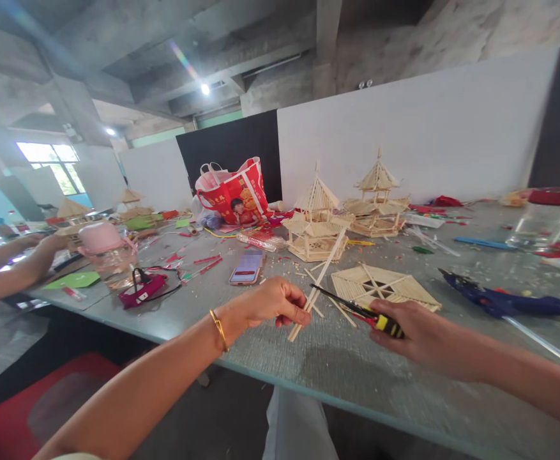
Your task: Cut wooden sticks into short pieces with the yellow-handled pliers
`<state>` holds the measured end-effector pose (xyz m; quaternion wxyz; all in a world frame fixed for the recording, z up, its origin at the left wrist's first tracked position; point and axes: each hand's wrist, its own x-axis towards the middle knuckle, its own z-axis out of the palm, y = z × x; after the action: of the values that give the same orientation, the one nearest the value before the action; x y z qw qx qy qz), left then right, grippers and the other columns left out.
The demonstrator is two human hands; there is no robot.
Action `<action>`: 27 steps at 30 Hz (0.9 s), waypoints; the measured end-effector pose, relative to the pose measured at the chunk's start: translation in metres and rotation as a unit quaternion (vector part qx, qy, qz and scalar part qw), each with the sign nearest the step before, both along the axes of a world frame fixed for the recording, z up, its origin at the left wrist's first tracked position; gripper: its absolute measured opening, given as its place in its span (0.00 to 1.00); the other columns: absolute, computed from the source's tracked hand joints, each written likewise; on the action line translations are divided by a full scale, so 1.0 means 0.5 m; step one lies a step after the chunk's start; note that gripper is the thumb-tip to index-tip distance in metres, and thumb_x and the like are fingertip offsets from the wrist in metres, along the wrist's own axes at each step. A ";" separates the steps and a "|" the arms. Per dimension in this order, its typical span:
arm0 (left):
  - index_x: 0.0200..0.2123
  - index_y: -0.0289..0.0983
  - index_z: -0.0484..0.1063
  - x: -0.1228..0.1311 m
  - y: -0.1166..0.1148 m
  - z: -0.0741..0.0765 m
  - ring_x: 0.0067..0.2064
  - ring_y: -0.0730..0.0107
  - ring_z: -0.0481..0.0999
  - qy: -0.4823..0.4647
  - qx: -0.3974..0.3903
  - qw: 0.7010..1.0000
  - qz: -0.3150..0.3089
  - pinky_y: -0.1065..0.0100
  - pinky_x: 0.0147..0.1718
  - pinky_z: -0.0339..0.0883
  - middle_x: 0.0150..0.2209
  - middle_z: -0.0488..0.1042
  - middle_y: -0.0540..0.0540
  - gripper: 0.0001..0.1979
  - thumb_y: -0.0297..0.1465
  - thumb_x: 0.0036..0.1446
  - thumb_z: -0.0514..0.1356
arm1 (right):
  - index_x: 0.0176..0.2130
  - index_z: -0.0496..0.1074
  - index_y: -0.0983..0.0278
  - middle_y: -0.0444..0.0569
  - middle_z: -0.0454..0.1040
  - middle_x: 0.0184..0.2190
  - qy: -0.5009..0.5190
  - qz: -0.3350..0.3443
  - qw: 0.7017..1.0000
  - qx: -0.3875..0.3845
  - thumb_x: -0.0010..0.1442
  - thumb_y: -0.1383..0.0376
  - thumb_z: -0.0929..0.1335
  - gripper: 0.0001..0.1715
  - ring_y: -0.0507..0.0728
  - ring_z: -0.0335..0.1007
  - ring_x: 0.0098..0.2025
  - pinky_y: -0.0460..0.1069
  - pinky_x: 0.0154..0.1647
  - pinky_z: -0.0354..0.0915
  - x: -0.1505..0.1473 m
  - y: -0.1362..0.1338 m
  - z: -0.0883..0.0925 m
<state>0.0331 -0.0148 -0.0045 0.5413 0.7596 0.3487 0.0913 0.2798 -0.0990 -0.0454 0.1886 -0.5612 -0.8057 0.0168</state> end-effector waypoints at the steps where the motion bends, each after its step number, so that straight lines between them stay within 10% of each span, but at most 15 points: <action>1: 0.20 0.33 0.68 -0.001 -0.002 0.001 0.19 0.82 0.59 0.004 0.003 1.000 0.001 0.75 0.18 0.52 0.18 0.65 0.54 0.10 0.34 0.41 0.64 | 0.41 0.73 0.65 0.55 0.77 0.37 0.000 0.004 1.000 -0.006 0.56 0.55 0.59 0.23 0.62 0.74 0.40 0.52 0.40 0.68 -0.002 -0.001 0.001; 9: 0.18 0.34 0.67 -0.018 -0.017 0.011 0.18 0.82 0.58 0.037 -0.004 0.999 0.034 0.75 0.18 0.50 0.17 0.64 0.54 0.10 0.33 0.39 0.64 | 0.36 0.74 0.63 0.53 0.78 0.35 0.006 0.017 1.000 -0.001 0.53 0.62 0.60 0.16 0.60 0.73 0.38 0.52 0.40 0.67 -0.020 0.005 -0.025; 15: 0.17 0.34 0.67 -0.033 -0.010 -0.005 0.16 0.84 0.55 0.064 -0.052 0.996 0.024 0.75 0.16 0.47 0.14 0.62 0.56 0.10 0.33 0.37 0.65 | 0.27 0.72 0.61 0.48 0.76 0.26 0.036 0.046 0.989 -0.135 0.51 0.64 0.63 0.08 0.56 0.71 0.28 0.47 0.29 0.65 -0.047 -0.006 0.006; 27: 0.19 0.33 0.70 -0.062 -0.007 -0.007 0.16 0.84 0.58 -0.015 -0.146 0.989 0.016 0.75 0.15 0.48 0.18 0.68 0.53 0.10 0.32 0.39 0.66 | 0.45 0.74 0.61 0.52 0.76 0.44 0.017 0.020 0.995 -0.094 0.48 0.59 0.64 0.24 0.65 0.71 0.46 0.55 0.43 0.69 -0.024 -0.001 0.012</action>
<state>0.0023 -0.0182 -0.0081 0.6502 0.6652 0.3623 0.0596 0.2678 -0.0995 -0.0392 0.1479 -0.5597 -0.8085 0.1059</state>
